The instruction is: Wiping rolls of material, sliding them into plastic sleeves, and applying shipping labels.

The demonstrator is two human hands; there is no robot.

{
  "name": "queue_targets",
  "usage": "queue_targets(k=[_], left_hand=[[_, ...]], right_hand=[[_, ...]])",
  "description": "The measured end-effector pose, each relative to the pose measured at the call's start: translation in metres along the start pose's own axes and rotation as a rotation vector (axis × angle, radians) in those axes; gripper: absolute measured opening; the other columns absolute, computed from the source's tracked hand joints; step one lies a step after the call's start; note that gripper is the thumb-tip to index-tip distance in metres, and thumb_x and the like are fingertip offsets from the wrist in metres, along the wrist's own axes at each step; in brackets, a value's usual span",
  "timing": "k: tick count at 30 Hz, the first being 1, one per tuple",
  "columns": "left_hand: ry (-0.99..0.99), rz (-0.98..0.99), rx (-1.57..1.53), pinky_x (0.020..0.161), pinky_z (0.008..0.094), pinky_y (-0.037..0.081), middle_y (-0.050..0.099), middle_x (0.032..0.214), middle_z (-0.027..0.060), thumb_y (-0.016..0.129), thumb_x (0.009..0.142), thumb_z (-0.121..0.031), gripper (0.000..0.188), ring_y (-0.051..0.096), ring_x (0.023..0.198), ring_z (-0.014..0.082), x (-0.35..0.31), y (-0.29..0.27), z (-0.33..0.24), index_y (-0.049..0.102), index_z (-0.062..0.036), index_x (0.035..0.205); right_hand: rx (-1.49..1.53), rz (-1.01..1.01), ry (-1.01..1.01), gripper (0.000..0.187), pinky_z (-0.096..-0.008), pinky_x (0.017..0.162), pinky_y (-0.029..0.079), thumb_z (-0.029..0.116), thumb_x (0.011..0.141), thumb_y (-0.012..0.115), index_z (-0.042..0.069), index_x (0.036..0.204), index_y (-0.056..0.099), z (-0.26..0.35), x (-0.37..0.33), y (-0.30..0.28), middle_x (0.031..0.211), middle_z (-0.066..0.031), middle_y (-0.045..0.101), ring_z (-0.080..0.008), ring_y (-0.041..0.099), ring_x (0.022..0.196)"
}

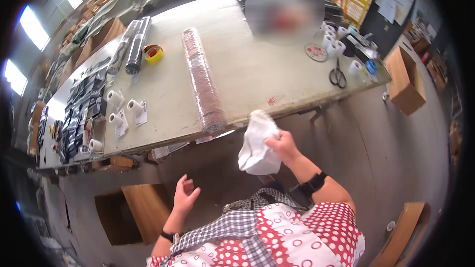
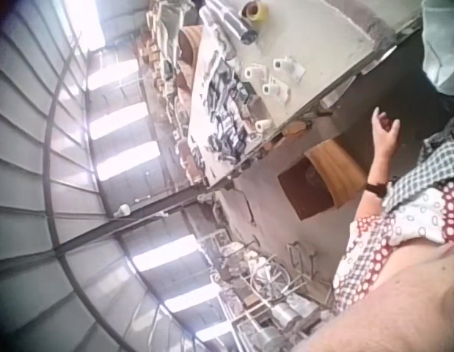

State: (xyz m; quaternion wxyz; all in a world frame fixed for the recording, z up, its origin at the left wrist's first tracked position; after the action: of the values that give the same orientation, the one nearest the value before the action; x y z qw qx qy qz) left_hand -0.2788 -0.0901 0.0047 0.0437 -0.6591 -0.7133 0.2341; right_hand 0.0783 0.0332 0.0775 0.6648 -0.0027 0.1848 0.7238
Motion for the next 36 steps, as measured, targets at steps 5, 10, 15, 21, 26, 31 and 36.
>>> queue_targets(k=[5, 10, 15, 21, 26, 31, 36], left_hand=[[0.238, -0.347, 0.188, 0.102, 0.0424, 0.034, 0.042, 0.128, 0.0265, 0.079, 0.066, -0.036, 0.097, 0.041, 0.12, 0.0376, 0.117, 0.062, -0.118, 0.026, 0.0036, 0.138], [0.017, -0.516, 0.121, 0.103, 0.0428, 0.032, 0.041, 0.128, 0.0234, 0.079, 0.065, -0.035, 0.095, 0.039, 0.12, 0.0373, 0.178, 0.085, -0.134, 0.028, 0.0012, 0.136], [-0.052, -0.538, 0.008, 0.096, 0.039, 0.042, 0.052, 0.117, 0.0145, 0.079, 0.06, -0.024, 0.078, 0.052, 0.109, 0.0302, 0.138, 0.052, -0.105, 0.042, -0.0048, 0.126], [-0.071, -0.471, -0.093, 0.094, 0.0349, 0.043, 0.054, 0.112, 0.0103, 0.082, 0.055, -0.017, 0.079, 0.054, 0.107, 0.021, 0.064, 0.026, -0.063, 0.043, -0.0023, 0.122], [-0.063, -0.351, -0.675, 0.096, 0.0375, 0.041, 0.046, 0.122, 0.013, 0.084, 0.056, -0.013, 0.096, 0.048, 0.114, 0.0235, 0.074, 0.028, -0.04, 0.027, -0.0063, 0.133], [-0.096, -0.322, -0.804, 0.096, 0.0395, 0.042, 0.044, 0.125, 0.0151, 0.087, 0.058, -0.017, 0.107, 0.047, 0.116, 0.0265, 0.069, 0.036, -0.006, 0.017, -0.0119, 0.14], [-0.179, -0.395, -0.429, 0.095, 0.0368, 0.041, 0.047, 0.118, 0.0131, 0.086, 0.054, -0.018, 0.093, 0.049, 0.111, 0.0229, 0.063, 0.015, -0.024, 0.031, -0.0044, 0.128]], right_hand=[[-0.546, 0.335, -0.609, 0.015, -0.0348, 0.087, 0.047, 0.008, 0.078, 0.062, -0.002, 0.088, 0.065, 0.125, 0.058, 0.066, 0.128, -0.0163, 0.047, -0.0266, 0.051, 0.114], [-1.151, 0.759, -0.759, 0.026, -0.0589, 0.1, 0.023, 0.028, 0.08, 0.062, 0.01, 0.099, 0.063, 0.019, 0.132, 0.173, 0.138, -0.0071, 0.043, -0.0308, 0.03, 0.133], [-1.385, 0.888, -0.83, 0.035, -0.0687, 0.101, 0.011, 0.031, 0.08, 0.061, 0.014, 0.111, 0.059, -0.011, 0.178, 0.216, 0.141, 0.0031, 0.041, -0.0222, 0.024, 0.138], [-1.471, 0.279, -0.528, 0.046, -0.0696, 0.104, 0.006, 0.033, 0.09, 0.045, 0.018, 0.134, 0.043, 0.048, 0.404, 0.224, 0.146, 0.0011, 0.035, -0.0212, 0.02, 0.14], [-1.462, 0.283, -0.502, 0.041, -0.0681, 0.105, 0.005, 0.031, 0.092, 0.044, 0.021, 0.132, 0.047, 0.051, 0.398, 0.234, 0.142, 0.0014, 0.042, -0.0194, 0.021, 0.139], [-1.377, 1.264, -0.643, 0.044, -0.06, 0.108, 0.014, 0.024, 0.074, 0.06, 0.023, 0.118, 0.057, -0.047, 0.117, 0.276, 0.126, -0.0041, 0.055, -0.0257, 0.04, 0.129], [-1.146, 1.256, -0.432, 0.037, -0.0595, 0.11, 0.01, 0.019, 0.077, 0.056, 0.007, 0.112, 0.056, -0.055, 0.184, 0.274, 0.129, -0.014, 0.05, -0.0319, 0.037, 0.13]])
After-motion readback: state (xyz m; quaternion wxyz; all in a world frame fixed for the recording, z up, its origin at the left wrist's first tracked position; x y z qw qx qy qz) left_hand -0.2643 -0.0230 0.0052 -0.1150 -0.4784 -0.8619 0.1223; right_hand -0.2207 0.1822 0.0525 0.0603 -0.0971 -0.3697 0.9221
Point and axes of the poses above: each hand's wrist, its own x-axis towards the middle knuckle, its own y-axis out of the palm, z = x × y, the point moved 8 cm from there along x, towards the middle knuckle
